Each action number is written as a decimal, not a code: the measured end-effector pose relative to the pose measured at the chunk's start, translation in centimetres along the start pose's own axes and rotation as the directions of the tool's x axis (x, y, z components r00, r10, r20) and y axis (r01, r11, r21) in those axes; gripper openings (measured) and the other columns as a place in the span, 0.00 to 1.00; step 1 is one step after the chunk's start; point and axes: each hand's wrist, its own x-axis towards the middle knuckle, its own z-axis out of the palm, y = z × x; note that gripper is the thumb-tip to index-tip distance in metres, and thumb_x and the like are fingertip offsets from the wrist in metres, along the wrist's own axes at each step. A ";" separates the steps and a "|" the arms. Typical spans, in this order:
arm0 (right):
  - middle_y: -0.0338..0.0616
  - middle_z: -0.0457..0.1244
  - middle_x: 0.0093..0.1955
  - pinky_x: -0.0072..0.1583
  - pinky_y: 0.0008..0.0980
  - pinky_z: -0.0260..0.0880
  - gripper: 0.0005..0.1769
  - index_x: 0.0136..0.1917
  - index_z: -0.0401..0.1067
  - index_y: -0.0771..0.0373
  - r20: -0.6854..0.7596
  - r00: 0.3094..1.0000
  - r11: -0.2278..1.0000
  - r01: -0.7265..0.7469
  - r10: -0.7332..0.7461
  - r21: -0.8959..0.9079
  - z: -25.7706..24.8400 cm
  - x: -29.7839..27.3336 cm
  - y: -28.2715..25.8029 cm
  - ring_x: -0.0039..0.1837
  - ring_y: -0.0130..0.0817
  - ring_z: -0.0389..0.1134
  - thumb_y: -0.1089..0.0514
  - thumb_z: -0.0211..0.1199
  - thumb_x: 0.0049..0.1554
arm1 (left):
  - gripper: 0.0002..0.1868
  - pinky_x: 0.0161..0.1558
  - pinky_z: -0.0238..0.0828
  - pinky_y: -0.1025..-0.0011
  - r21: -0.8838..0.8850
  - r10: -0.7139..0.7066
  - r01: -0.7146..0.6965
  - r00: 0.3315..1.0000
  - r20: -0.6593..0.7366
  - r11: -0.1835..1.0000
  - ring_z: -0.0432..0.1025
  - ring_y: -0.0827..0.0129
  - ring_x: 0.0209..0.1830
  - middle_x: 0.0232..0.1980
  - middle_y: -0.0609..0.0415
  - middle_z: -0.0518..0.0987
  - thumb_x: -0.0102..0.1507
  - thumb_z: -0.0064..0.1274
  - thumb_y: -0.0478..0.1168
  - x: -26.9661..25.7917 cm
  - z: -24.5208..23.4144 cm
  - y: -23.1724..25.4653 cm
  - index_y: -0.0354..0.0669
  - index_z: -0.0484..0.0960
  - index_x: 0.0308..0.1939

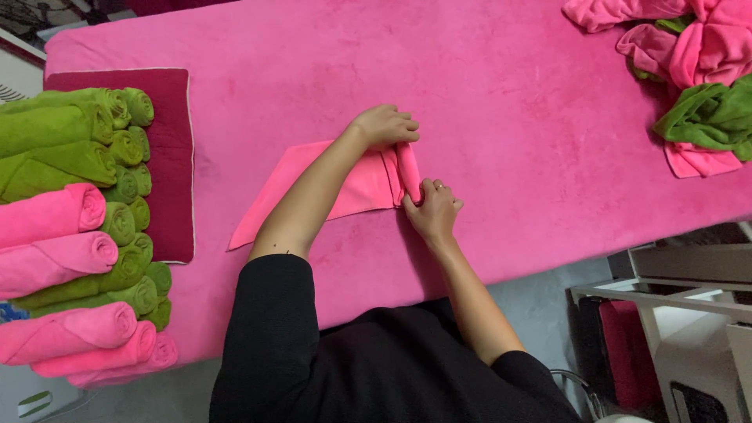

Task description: Folding and rolling small towels into decorative rose shapes on a massage table.

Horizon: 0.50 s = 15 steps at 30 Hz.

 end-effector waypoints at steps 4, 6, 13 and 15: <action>0.40 0.59 0.43 0.55 0.56 0.64 0.19 0.43 0.67 0.54 0.002 1.000 1.000 0.007 -0.007 -0.008 -0.6 -0.3 0.0 0.53 0.49 0.68 0.38 0.65 0.56 | 0.17 0.53 0.74 0.64 -0.072 -0.039 0.039 0.999 0.009 0.997 0.71 0.72 0.54 0.48 0.69 0.71 0.56 0.56 0.45 -1.4 -3.3 0.6 0.66 0.69 0.46; 0.43 0.59 0.44 0.56 0.61 0.65 0.24 0.42 0.67 0.56 0.011 0.999 0.999 0.040 -0.040 0.017 -1.1 -0.6 -0.2 0.53 0.53 0.68 0.34 0.63 0.59 | 0.18 0.53 0.74 0.62 -0.139 -0.039 0.042 0.999 0.024 0.989 0.73 0.69 0.54 0.47 0.67 0.72 0.54 0.55 0.48 -1.6 -3.2 0.3 0.64 0.70 0.47; 0.39 0.58 0.41 0.60 0.57 0.60 0.17 0.42 0.67 0.53 0.037 0.999 0.995 0.007 -0.010 0.098 -0.4 -0.2 0.3 0.51 0.46 0.67 0.43 0.51 0.69 | 0.10 0.53 0.74 0.60 -0.140 -0.055 0.065 0.995 0.079 0.988 0.74 0.70 0.55 0.46 0.68 0.74 0.66 0.50 0.54 -1.8 -4.5 -0.1 0.69 0.72 0.50; 0.39 0.57 0.38 0.60 0.58 0.58 0.20 0.39 0.65 0.53 0.052 0.999 0.985 -0.012 0.003 0.175 0.1 -0.1 0.7 0.49 0.46 0.66 0.39 0.55 0.67 | 0.16 0.55 0.74 0.60 -0.109 -0.109 0.123 0.986 0.128 0.986 0.75 0.70 0.57 0.50 0.68 0.78 0.72 0.47 0.55 -1.5 -3.8 -0.1 0.79 0.68 0.63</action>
